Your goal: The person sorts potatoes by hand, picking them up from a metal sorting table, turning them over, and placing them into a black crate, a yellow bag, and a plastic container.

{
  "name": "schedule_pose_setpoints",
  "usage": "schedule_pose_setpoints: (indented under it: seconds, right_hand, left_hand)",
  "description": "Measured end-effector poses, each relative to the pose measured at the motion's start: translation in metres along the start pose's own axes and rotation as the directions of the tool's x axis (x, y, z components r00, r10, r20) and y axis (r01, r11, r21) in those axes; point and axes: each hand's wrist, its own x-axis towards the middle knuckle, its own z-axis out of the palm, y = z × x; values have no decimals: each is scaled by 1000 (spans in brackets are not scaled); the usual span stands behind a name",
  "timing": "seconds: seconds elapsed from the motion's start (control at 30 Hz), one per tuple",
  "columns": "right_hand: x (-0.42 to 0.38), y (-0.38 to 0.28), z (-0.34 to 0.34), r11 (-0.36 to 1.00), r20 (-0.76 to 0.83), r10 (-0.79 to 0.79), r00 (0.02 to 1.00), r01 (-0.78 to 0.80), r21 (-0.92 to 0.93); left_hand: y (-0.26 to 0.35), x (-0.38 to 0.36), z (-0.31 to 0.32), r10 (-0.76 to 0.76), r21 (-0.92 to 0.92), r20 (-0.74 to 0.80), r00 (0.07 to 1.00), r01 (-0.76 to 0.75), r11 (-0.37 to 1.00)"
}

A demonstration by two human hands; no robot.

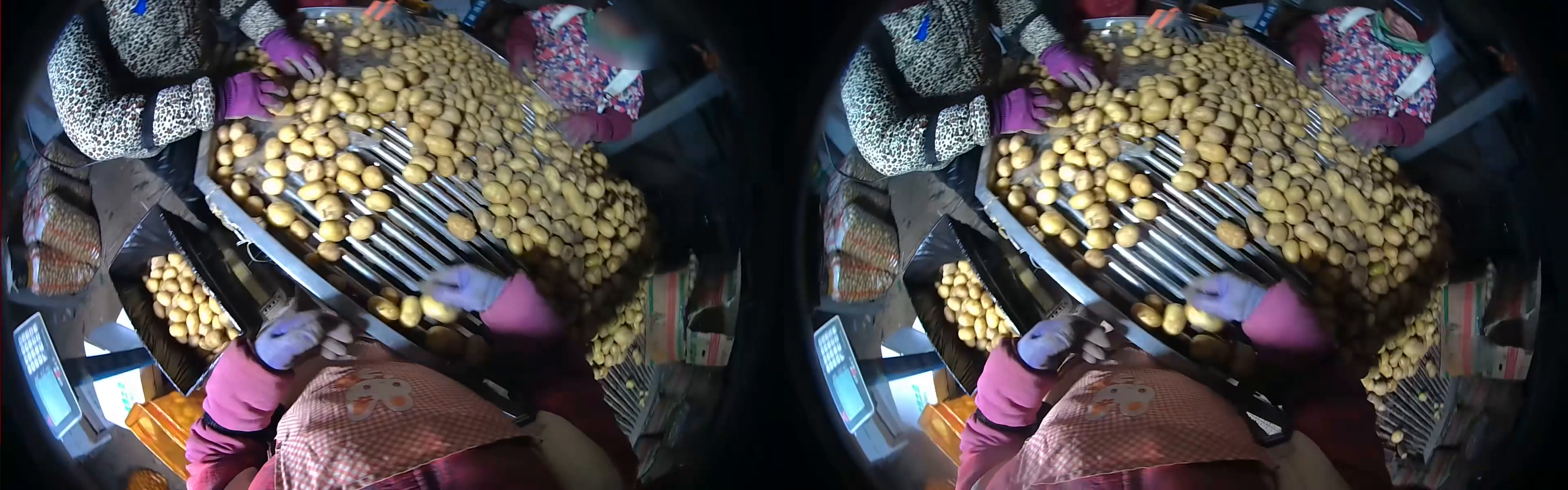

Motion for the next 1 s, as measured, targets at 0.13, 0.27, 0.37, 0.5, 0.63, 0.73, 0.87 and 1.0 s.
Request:
schedule_pose_setpoints:
  seconds: [0.13,0.27,0.37,0.5,0.63,0.73,0.87,1.0]
  right_hand:
    - [-14,21,-32,954,-403,-267,875,300,20]
    - [-62,73,-33,899,148,381,913,-403,172]
    - [-53,71,-11,715,371,-501,782,616,-331]
    - [4,43,19,967,302,-144,942,198,-157]
    - [3,-9,10,902,-114,-431,895,421,-97]
    - [-31,20,-30,956,-296,-92,951,167,240]
    - [-102,95,-47,957,61,288,956,-290,22]
    - [-105,88,9,978,112,117,987,-95,-187]
  left_hand:
    - [-8,21,17,78,110,182,980,-99,989]
    - [-9,43,20,76,394,299,951,-196,898]
    - [-16,50,26,-104,653,271,957,-103,750]
    - [7,52,45,-66,732,308,949,-192,653]
    - [2,36,42,-61,629,131,989,-35,777]
    - [-13,22,19,-27,463,145,989,-43,885]
    - [-31,13,-3,-27,359,161,987,-34,933]
    - [-46,16,-13,-22,361,202,979,-53,931]
